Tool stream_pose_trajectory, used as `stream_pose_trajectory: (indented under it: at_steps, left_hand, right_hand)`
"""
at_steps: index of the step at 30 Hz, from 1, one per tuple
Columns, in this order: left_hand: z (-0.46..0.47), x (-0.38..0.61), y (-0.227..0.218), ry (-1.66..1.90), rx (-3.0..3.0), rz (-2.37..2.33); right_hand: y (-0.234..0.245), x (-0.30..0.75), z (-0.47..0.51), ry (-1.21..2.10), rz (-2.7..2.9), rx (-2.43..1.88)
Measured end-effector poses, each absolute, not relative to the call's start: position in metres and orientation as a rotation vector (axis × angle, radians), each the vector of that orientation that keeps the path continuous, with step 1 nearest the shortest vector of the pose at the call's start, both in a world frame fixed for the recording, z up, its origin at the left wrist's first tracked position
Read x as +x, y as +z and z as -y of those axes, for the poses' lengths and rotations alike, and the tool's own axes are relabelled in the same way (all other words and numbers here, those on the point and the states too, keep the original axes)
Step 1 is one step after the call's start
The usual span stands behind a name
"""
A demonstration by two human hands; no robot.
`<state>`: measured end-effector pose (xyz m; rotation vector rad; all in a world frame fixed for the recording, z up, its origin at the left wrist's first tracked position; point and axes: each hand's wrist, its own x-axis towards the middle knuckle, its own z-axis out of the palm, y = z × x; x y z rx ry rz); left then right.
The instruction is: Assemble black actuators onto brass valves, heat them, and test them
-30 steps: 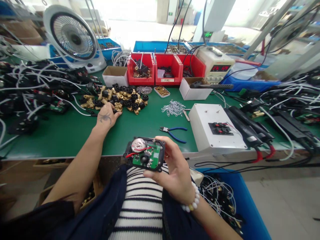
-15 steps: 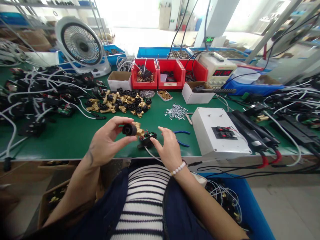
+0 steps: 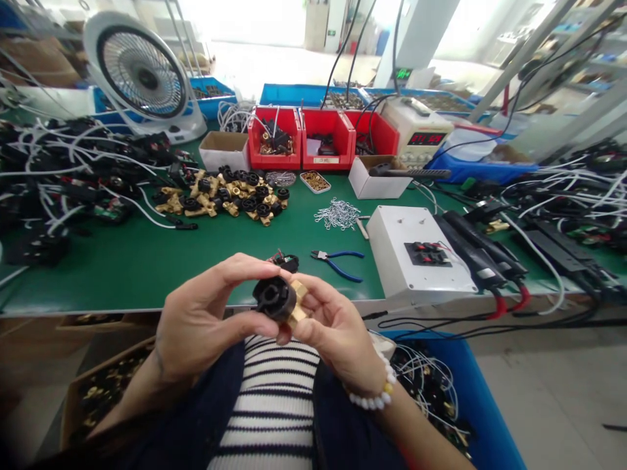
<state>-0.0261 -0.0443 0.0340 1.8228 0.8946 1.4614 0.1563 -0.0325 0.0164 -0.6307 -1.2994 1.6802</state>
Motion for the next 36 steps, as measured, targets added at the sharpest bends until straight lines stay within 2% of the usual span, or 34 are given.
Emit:
stream_pose_trajectory:
  at_steps: [13, 21, 24, 26, 28, 31, 33, 36]
  left_hand:
    - [0.049, -0.019, 0.027, 1.417, 1.589, -0.983]
    - [0.055, -0.019, 0.032, 1.398, 1.556, -0.965]
    - [0.041, -0.027, 0.034, 1.454, 1.670, -1.175]
    - [0.027, -0.030, 0.032, 1.341, 1.849, -1.563]
    - [0.014, -0.027, 0.027, 0.962, 2.018, -1.960]
    - [0.002, -0.010, 0.013, 0.426, 2.055, -2.111]
    - [-0.002, 0.003, 0.003, 0.364, 1.999, -2.049]
    - [-0.006, 0.013, -0.009, 0.478, 1.916, -1.986]
  right_hand:
    - [0.030, 0.154, 0.047, 1.069, 1.434, -0.851]
    - [0.024, 0.155, 0.047, 1.039, 1.425, -0.773]
    - [0.024, 0.155, 0.045, 1.118, 1.390, -0.735]
    - [0.024, 0.156, 0.044, 1.178, 1.359, -0.696]
    - [0.023, 0.156, 0.044, 1.235, 1.338, -0.648]
    - [0.024, 0.157, 0.045, 1.299, 1.314, -0.604]
    - [0.024, 0.157, 0.045, 1.327, 1.297, -0.596]
    - [0.025, 0.159, 0.046, 1.339, 1.287, -0.596]
